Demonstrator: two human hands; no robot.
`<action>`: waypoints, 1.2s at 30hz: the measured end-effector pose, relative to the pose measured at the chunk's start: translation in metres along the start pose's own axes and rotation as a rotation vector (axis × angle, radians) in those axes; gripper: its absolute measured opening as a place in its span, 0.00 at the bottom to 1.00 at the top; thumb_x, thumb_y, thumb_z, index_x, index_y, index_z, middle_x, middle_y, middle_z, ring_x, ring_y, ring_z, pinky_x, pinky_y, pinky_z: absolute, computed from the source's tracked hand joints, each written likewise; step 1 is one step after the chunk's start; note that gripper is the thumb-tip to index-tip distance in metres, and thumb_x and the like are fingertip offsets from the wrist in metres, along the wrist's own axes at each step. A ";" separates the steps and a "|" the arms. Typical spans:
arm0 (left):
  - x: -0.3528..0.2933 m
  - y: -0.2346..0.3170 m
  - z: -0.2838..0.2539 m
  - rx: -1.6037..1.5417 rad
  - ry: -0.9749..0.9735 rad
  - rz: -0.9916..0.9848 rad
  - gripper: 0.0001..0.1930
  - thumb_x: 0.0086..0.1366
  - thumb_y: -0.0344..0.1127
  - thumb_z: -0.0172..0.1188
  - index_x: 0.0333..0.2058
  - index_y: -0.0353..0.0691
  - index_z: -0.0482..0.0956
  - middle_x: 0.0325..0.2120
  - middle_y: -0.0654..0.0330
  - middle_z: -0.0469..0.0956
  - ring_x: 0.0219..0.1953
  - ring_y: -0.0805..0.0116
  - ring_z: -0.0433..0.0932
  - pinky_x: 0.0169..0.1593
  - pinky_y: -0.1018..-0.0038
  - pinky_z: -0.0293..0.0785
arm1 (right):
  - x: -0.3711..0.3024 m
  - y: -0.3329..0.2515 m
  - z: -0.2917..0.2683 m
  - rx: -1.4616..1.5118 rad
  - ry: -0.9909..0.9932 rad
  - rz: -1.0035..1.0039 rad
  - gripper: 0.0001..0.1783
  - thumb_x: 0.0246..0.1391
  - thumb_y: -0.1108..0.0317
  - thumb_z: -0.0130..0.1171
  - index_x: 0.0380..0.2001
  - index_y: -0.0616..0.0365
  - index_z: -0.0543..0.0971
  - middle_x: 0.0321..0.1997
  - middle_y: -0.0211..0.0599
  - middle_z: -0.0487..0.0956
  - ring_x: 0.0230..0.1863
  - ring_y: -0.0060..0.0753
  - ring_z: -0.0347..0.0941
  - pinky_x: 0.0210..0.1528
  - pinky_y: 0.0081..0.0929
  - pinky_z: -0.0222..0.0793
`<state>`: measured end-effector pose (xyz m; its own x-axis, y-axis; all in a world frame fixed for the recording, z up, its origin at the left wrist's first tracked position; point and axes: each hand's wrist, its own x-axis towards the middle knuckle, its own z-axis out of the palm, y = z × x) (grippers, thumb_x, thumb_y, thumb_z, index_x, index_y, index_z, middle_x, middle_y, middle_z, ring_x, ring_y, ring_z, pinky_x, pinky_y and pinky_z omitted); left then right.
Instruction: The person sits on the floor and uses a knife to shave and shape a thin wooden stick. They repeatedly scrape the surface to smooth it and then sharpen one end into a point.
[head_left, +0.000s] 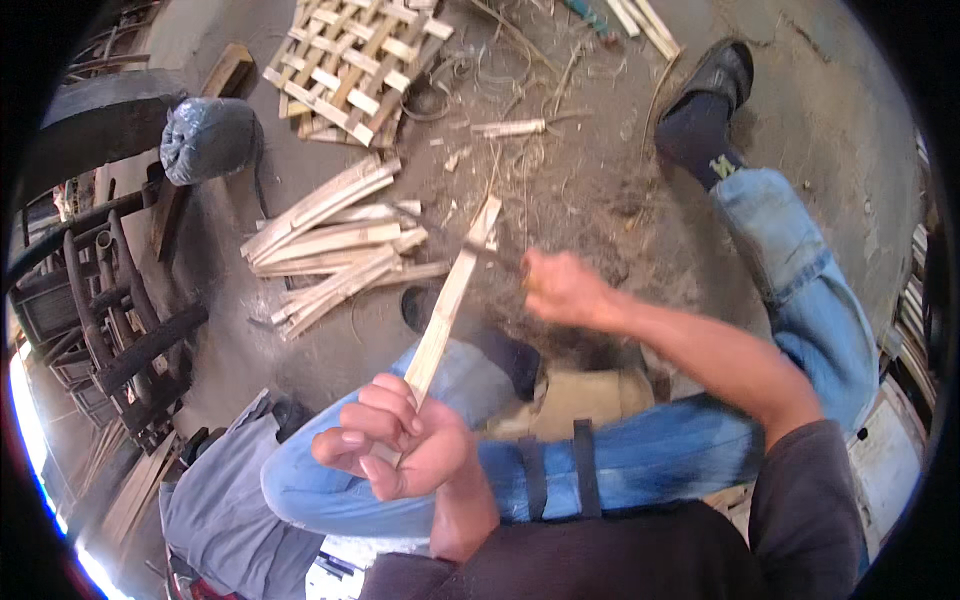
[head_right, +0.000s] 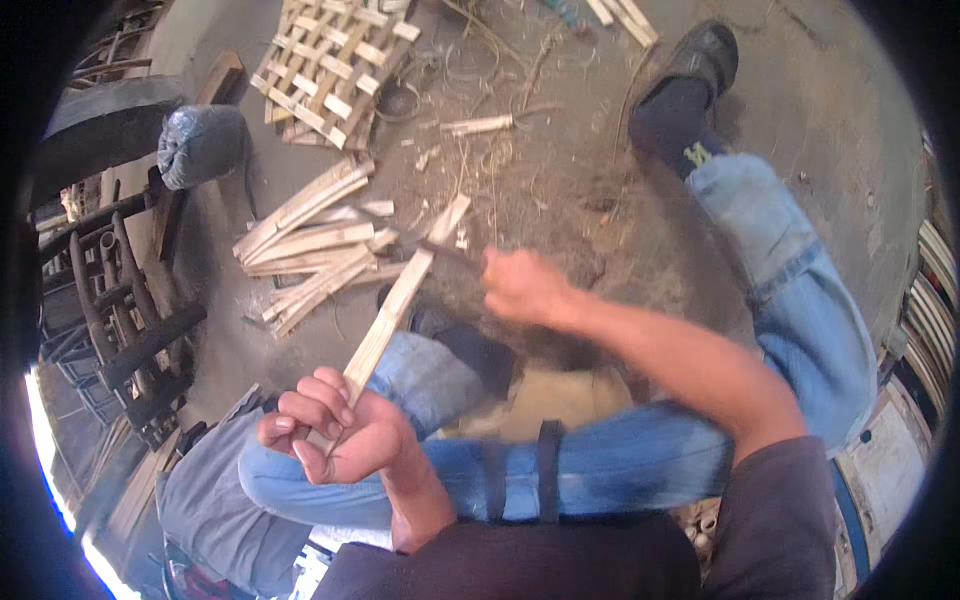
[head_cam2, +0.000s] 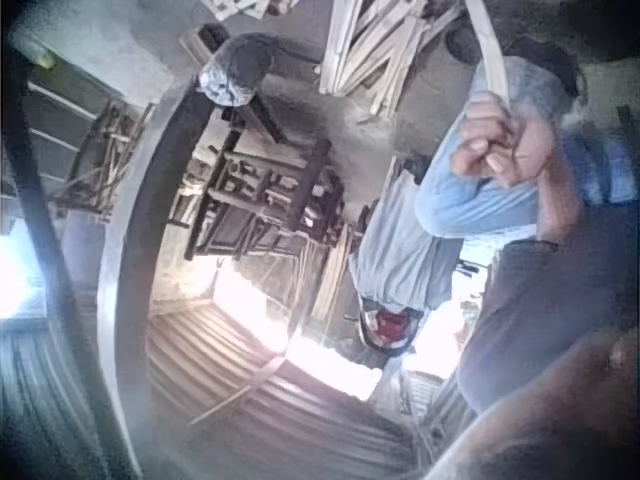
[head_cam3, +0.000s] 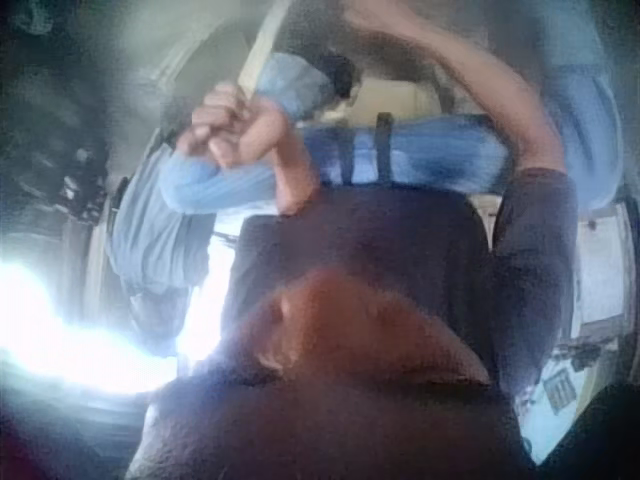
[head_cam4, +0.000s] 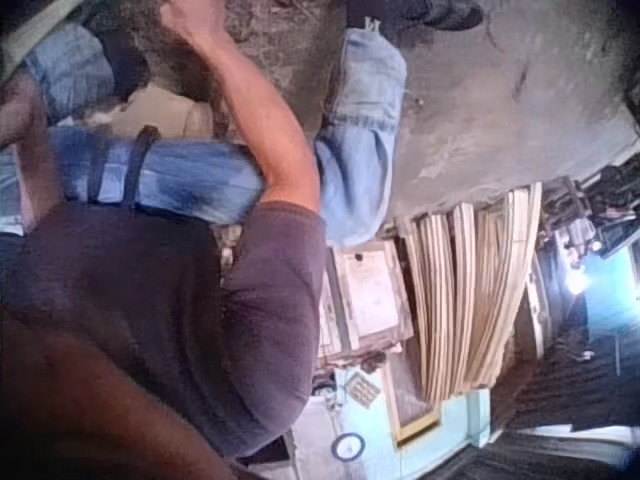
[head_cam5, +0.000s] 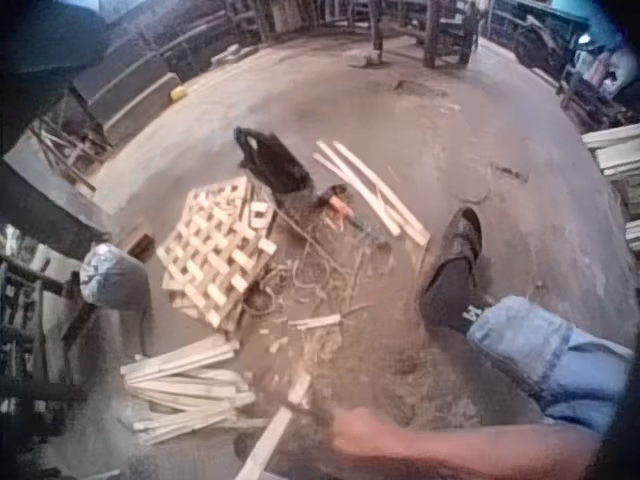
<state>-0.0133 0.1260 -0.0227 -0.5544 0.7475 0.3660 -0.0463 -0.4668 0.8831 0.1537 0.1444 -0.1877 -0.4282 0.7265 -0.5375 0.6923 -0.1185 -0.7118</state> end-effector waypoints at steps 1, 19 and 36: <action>0.006 -0.006 0.006 -0.034 0.017 0.018 0.05 0.62 0.36 0.48 0.31 0.46 0.61 0.13 0.70 0.54 0.14 0.81 0.52 0.23 0.79 0.49 | 0.004 -0.015 -0.009 0.049 0.019 -0.047 0.22 0.45 0.66 0.58 0.44 0.66 0.72 0.28 0.58 0.79 0.33 0.61 0.79 0.37 0.48 0.76; 0.019 -0.033 0.022 -0.041 0.148 0.135 0.09 0.65 0.41 0.50 0.35 0.42 0.64 0.16 0.67 0.56 0.18 0.77 0.57 0.24 0.76 0.53 | 0.012 0.002 -0.038 -0.130 0.136 0.082 0.17 0.47 0.66 0.58 0.38 0.65 0.71 0.28 0.58 0.79 0.34 0.63 0.78 0.38 0.52 0.75; 0.006 -0.019 -0.003 0.209 0.253 0.003 0.09 0.70 0.42 0.42 0.43 0.45 0.64 0.17 0.70 0.55 0.18 0.78 0.57 0.26 0.79 0.57 | -0.012 -0.063 -0.020 0.004 -0.029 -0.285 0.21 0.45 0.65 0.61 0.39 0.66 0.68 0.24 0.57 0.78 0.28 0.64 0.77 0.33 0.52 0.75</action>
<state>-0.0187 0.1381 -0.0383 -0.7441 0.5931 0.3076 0.1131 -0.3419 0.9329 0.1269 0.1563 -0.1278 -0.6216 0.7111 -0.3286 0.5397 0.0847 -0.8376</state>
